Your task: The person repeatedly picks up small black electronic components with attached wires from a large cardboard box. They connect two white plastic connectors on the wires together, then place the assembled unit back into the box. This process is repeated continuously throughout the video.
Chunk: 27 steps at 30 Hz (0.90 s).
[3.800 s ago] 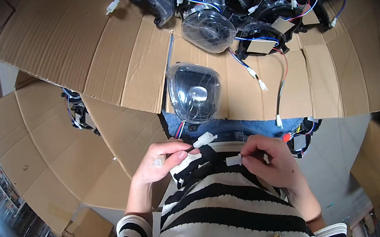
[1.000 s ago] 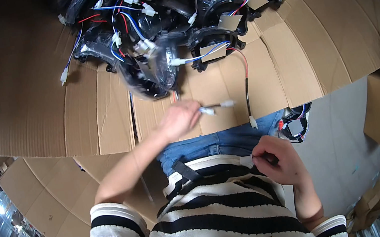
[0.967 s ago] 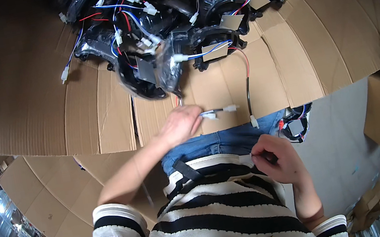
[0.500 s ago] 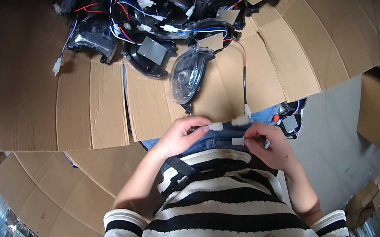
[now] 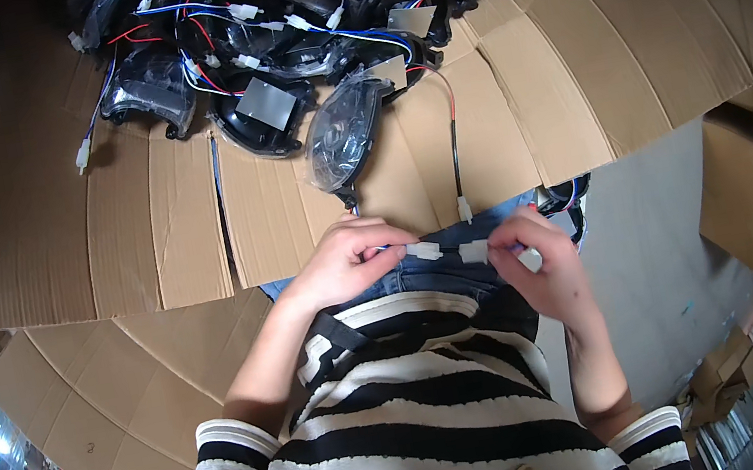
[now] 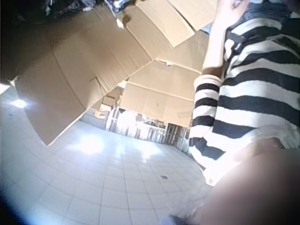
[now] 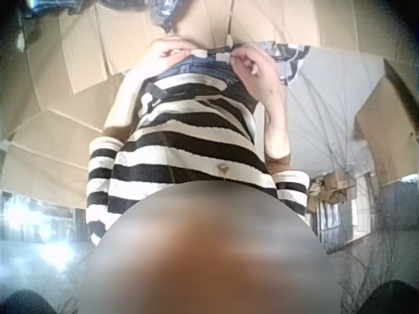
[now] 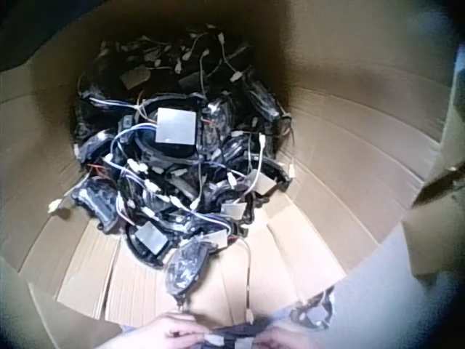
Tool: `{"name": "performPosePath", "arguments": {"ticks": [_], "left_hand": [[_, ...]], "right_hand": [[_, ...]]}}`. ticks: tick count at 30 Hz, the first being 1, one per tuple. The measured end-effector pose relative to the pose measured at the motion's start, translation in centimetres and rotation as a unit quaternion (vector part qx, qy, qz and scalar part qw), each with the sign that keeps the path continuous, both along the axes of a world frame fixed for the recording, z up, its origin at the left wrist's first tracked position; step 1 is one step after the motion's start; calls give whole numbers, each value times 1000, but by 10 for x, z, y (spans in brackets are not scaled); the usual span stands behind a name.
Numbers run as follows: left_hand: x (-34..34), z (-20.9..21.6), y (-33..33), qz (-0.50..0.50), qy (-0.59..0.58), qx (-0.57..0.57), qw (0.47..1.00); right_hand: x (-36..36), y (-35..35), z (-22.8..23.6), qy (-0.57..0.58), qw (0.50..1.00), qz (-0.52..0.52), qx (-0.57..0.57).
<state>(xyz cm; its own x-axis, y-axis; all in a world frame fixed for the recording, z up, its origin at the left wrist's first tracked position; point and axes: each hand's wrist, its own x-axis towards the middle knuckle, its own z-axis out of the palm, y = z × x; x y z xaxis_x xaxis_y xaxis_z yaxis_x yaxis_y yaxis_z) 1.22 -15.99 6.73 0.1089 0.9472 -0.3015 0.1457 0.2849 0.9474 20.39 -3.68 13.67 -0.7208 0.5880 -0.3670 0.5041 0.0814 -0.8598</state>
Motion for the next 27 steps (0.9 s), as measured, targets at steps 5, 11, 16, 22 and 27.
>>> {"name": "performPosePath", "arguments": {"ticks": [5, 11, 16, 22, 27], "left_hand": [[-4, -1, -3, -26, 18, -7, 999], [-3, 1, -2, -19, 45, -2, 999], [-4, 5, 2, -31, 59, 6, 998], [-1, -1, -1, -14, 21, -5, 1000], [3, -7, 1, -10, -19, -15, 1000]], "right_hand": [[-2, 5, -13, -4, 998, 47, 44], [-3, 2, -16, 13, 995, 60, 75], [-3, -11, -30, 16, 999, 35, 16], [-8, -24, -32, -7, 996, -8, 87], [-11, -28, -38, 12, 994, -23, 107]]}}
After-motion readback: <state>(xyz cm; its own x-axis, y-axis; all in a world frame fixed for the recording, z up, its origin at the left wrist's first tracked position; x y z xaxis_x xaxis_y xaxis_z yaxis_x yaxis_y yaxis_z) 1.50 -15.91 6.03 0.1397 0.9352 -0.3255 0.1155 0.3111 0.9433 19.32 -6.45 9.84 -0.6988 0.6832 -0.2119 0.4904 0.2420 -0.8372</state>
